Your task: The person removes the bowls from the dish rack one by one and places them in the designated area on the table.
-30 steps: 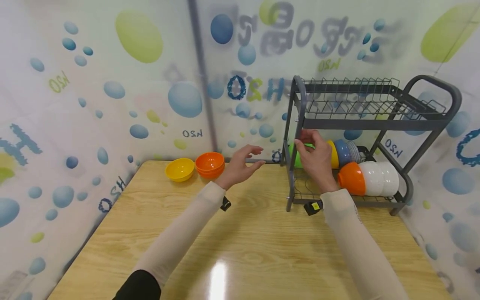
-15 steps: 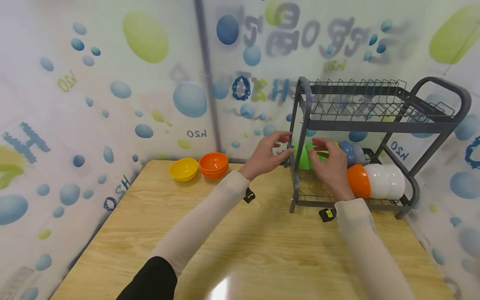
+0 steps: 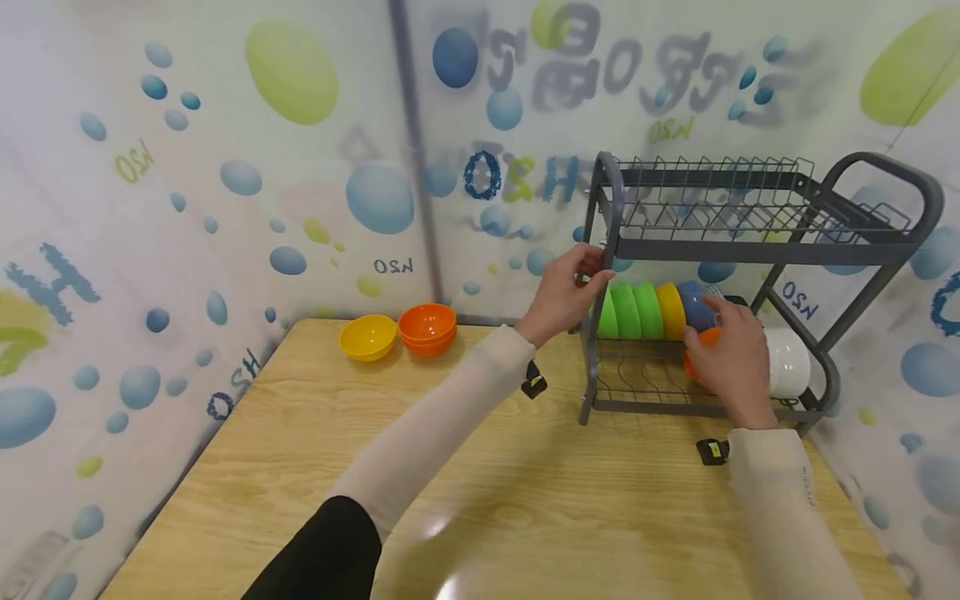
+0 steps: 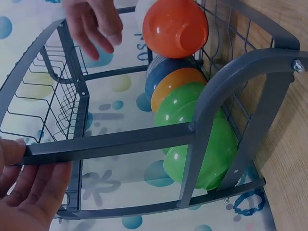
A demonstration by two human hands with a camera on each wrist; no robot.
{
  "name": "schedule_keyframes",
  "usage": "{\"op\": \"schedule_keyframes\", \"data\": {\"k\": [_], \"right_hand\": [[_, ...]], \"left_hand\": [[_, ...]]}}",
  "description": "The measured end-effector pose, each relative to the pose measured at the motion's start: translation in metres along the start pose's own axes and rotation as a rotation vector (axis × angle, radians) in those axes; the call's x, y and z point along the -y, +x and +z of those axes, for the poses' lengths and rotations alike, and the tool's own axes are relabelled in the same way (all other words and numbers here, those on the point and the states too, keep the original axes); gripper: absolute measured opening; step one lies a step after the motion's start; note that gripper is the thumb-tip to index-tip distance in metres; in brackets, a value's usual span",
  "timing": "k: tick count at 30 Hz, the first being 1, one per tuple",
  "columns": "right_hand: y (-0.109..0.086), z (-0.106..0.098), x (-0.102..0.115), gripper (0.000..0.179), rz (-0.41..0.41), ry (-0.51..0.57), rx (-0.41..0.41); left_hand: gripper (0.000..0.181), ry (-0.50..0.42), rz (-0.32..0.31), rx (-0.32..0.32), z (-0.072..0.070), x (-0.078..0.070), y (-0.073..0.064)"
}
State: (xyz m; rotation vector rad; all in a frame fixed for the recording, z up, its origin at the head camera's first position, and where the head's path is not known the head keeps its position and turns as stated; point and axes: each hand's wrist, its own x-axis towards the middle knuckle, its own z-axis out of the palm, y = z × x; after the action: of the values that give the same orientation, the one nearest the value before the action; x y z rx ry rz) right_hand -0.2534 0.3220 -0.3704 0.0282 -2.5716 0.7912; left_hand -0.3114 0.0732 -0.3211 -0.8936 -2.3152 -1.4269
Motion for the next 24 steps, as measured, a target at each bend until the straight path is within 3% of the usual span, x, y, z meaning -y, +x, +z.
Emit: {"op": "schedule_keyframes", "data": {"k": [6,13,18,24], "right_hand": [[-0.003,-0.012,-0.022,0.062,0.113,-0.060,0.036],[-0.003,-0.017,-0.031,0.066,0.262,-0.104,0.158],[-0.006,-0.018,-0.034,0.064,0.307,-0.138,0.222],[-0.007,-0.014,-0.045,0.058,0.332,-0.124,0.241]], "left_hand": [[0.022,0.034,0.034,-0.034,0.002,0.003,0.000],[0.023,0.057,0.036,-0.036,0.003,0.005,0.000],[0.023,0.033,0.035,-0.040,0.003,0.006,0.000],[0.022,0.012,0.039,-0.050,0.004,0.008,-0.002]]}}
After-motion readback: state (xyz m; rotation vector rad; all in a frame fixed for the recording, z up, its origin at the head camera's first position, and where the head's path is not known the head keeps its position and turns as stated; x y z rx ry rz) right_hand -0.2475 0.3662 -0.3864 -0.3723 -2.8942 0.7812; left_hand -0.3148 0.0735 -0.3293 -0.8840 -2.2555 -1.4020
